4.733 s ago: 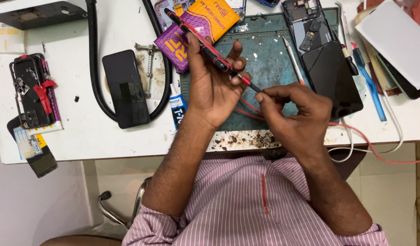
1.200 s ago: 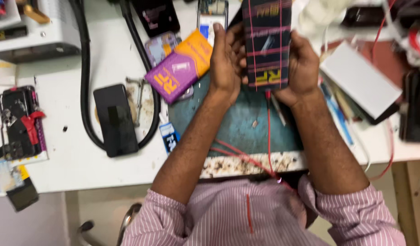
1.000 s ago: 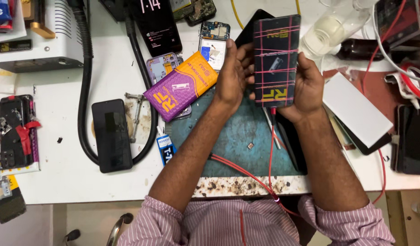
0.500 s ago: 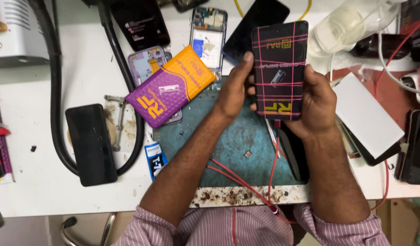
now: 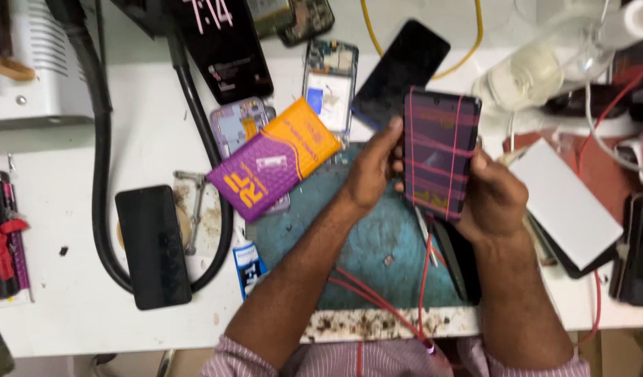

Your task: The person wraps rubber bands around a mobile phone to secure a replacement screen, connects a charging cable to the device, and powers it on.

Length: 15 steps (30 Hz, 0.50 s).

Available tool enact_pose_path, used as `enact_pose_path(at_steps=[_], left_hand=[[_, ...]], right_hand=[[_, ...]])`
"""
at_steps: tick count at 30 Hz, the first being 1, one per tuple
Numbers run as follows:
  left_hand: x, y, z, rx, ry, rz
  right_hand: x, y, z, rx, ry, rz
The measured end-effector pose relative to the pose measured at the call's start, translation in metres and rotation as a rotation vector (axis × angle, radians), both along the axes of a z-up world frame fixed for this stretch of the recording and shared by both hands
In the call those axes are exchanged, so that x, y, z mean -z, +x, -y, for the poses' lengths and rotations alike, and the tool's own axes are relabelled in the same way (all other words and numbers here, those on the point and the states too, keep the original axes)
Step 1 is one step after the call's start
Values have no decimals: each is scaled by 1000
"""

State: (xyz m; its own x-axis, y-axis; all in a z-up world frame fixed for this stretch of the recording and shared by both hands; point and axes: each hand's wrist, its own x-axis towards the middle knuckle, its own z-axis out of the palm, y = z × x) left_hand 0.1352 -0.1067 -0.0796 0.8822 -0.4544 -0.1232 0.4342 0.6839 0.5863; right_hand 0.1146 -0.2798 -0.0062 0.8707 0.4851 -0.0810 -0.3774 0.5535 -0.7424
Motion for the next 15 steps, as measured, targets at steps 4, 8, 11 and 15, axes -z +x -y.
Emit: enact_pose_path(at_steps=[4, 8, 11, 15], left_hand=[[-2, -2, 0, 1, 78, -14], [-1, 0, 1, -4, 32, -31], [-4, 1, 0, 0, 26, -33], [-8, 1, -2, 0, 97, 25]], right_hand=[[1, 0, 2, 20, 3, -52], [6, 1, 4, 52, -9, -123], [6, 2, 3, 58, -5, -161], [5, 3, 1, 67, 44, -197]])
